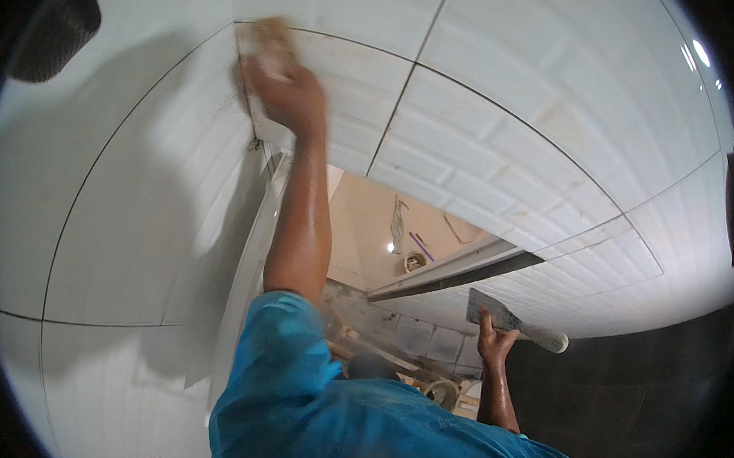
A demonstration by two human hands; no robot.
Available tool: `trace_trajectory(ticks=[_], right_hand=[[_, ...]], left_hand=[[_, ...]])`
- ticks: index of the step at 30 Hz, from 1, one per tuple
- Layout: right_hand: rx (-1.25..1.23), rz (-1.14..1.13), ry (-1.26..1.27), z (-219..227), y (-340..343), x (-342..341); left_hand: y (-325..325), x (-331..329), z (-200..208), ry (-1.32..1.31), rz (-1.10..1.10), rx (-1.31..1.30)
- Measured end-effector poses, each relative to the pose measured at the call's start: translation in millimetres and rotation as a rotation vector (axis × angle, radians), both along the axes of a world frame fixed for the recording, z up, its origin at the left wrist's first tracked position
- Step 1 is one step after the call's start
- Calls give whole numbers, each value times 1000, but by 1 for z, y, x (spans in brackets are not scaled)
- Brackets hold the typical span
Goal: The person applies grout to the gaps between white wall tiles using a trowel and a sponge, then wipes the tile surfaces to remove excess material. The person works on the upper wall area near a doorway while standing on a wooden scaffold.
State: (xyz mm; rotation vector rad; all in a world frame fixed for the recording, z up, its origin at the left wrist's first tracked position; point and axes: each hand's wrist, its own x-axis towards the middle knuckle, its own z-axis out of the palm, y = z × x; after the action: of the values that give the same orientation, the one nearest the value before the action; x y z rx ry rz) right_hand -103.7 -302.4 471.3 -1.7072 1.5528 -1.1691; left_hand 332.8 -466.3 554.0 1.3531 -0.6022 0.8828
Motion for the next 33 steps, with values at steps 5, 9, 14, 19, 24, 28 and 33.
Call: trace_trajectory(ticks=[5, 9, 14, 19, 24, 28, 33], right_hand=[[-31, -29, 53, 11, -5, 18], [-9, -51, -9, 6, -3, 4], [-33, -304, 165, 2, 3, -30], [-16, -167, 191, 8, 3, -41], [26, -382, -206, 5, 18, -61], [-31, -241, -87, -4, 17, -64], [-41, -213, -58, 7, 23, -49]], left_hand=[[-14, -4, -24, -41, -518, 239], [-18, -35, -84, -354, -922, 657], [-28, -142, -115, -145, -169, 176], [-11, -169, -160, 150, -905, 320], [-21, -155, -204, 160, -558, -149], [12, -139, -199, 95, -1097, 176], [23, -140, -103, 735, -431, -226]])
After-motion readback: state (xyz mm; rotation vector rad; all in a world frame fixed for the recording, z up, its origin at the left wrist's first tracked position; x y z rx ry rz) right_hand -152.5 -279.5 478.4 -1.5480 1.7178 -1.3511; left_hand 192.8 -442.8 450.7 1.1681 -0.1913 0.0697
